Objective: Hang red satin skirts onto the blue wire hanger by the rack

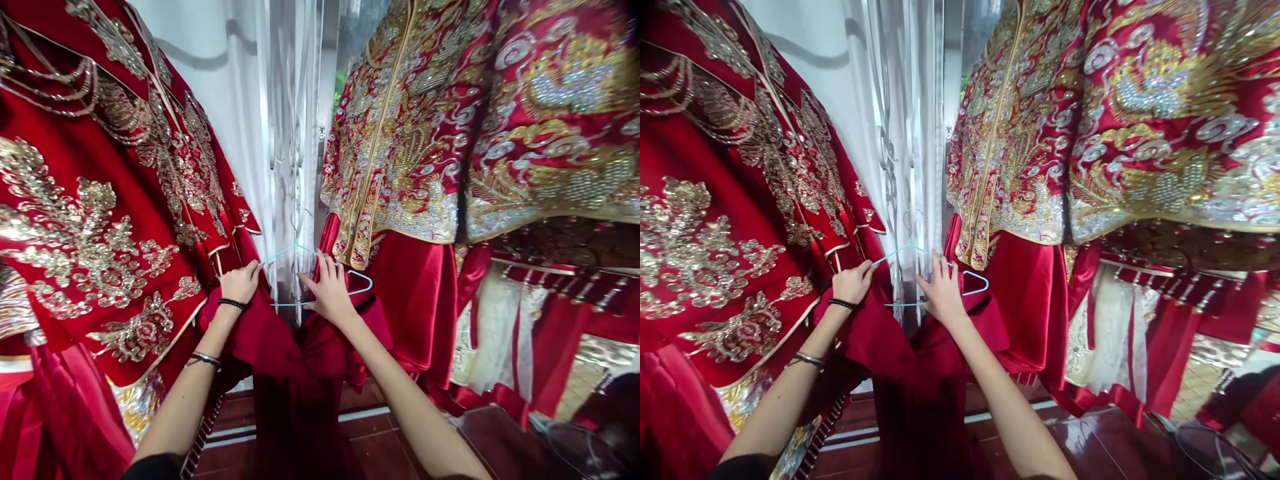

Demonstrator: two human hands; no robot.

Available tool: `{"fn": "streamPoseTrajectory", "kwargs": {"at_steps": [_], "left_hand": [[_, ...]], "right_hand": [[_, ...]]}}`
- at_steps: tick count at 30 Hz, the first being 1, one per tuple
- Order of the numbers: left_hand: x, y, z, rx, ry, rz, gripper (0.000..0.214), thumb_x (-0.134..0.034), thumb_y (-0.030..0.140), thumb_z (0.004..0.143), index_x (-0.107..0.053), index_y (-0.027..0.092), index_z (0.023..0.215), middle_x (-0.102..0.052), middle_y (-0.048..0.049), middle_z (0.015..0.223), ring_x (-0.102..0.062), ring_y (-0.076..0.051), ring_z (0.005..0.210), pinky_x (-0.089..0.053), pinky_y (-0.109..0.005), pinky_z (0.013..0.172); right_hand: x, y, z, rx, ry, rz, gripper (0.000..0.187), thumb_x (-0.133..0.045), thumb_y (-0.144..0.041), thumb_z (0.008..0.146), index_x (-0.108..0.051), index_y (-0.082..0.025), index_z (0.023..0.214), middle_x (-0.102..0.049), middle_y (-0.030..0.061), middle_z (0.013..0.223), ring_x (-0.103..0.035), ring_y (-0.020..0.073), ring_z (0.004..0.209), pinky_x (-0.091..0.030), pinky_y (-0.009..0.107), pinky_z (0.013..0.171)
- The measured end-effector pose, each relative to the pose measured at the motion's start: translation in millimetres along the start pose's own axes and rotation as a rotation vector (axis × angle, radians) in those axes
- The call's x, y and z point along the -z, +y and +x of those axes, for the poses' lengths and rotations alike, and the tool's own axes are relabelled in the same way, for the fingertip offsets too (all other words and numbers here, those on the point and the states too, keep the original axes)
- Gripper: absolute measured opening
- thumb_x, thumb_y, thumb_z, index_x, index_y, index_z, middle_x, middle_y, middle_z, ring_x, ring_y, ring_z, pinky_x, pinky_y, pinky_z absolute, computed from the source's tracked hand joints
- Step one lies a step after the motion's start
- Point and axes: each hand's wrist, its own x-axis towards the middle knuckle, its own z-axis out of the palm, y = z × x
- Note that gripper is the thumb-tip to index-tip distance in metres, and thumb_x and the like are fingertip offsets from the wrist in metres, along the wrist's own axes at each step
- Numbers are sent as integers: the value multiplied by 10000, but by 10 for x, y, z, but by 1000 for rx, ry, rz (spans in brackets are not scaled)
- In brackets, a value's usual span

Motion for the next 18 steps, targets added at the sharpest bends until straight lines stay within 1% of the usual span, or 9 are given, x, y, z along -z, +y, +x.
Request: {"fn": "streamPoseTrajectory", "kwargs": {"at_steps": [2, 4, 5, 7, 9, 11, 12, 15, 18], "left_hand": [[-47, -68, 70, -26, 37, 26, 440, -216, 468, 883, -574, 263, 1036, -671, -81, 793, -614, -245, 748, -334, -266, 572], [-71, -131, 123, -50, 56, 33, 444, -212, 469, 884, -577, 262, 1030, -673, -80, 800, -613, -237, 746, -320, -261, 563], [-78, -154, 141, -56, 58, 34, 446, -213, 472, 883, -579, 263, 1028, -674, -81, 801, -612, -237, 744, -317, -261, 561], [-86, -176, 162, -64, 51, 32, 444, -220, 478, 880, -582, 268, 1029, -673, -83, 794, -611, -240, 739, -316, -264, 562], [-94, -176, 171, -67, 41, 27, 439, -225, 478, 879, -583, 274, 1030, -672, -82, 782, -610, -243, 738, -319, -266, 568], [-102, -167, 173, -69, 38, 17, 441, -226, 484, 876, -584, 277, 1031, -672, -80, 778, -610, -244, 740, -325, -267, 576], [-106, -162, 173, -67, 39, 12, 442, -227, 488, 875, -583, 279, 1033, -672, -79, 778, -611, -246, 742, -328, -268, 579], [-114, -160, 174, -62, 40, 1, 441, -236, 497, 870, -579, 285, 1047, -676, -81, 791, -613, -252, 751, -335, -274, 586], [-118, -177, 187, -71, 27, -21, 446, -229, 499, 870, -580, 290, 1049, -680, -83, 808, -614, -252, 759, -340, -277, 595]], "right_hand": [[51, 27, 9, 44, 2, 42, 695, -699, -464, 596, -446, -326, 1228, -102, 122, 1458, -140, 360, 1299, -163, 558, 988], [137, 80, -8, 60, 44, 73, 578, -595, -483, 700, -442, -313, 1232, -155, 116, 1446, -179, 320, 1300, -202, 524, 997], [190, 118, -29, 30, 78, 75, 502, -532, -464, 755, -456, -294, 1221, -210, 119, 1426, -221, 297, 1289, -236, 495, 994], [296, 214, -95, -160, 146, 37, 375, -416, -378, 833, -503, -234, 1168, -387, 136, 1317, -363, 262, 1208, -334, 425, 944], [374, 323, -174, -453, 139, -46, 329, -350, -292, 853, -537, -185, 1102, -549, 145, 1113, -510, 245, 1042, -426, 372, 822], [396, 424, -242, -688, 1, -124, 304, -362, -256, 837, -556, -150, 1045, -618, 143, 929, -590, 249, 870, -464, 356, 699], [384, 466, -267, -748, -98, -148, 291, -384, -251, 823, -565, -135, 1020, -631, 146, 879, -609, 258, 819, -469, 359, 661], [290, 544, -305, -764, -334, -163, 254, -426, -202, 788, -603, -107, 943, -651, 168, 861, -630, 282, 807, -476, 370, 640], [219, 571, -305, -741, -415, -161, 256, -426, -112, 754, -630, -116, 908, -654, 173, 906, -630, 273, 852, -479, 347, 652]]}}
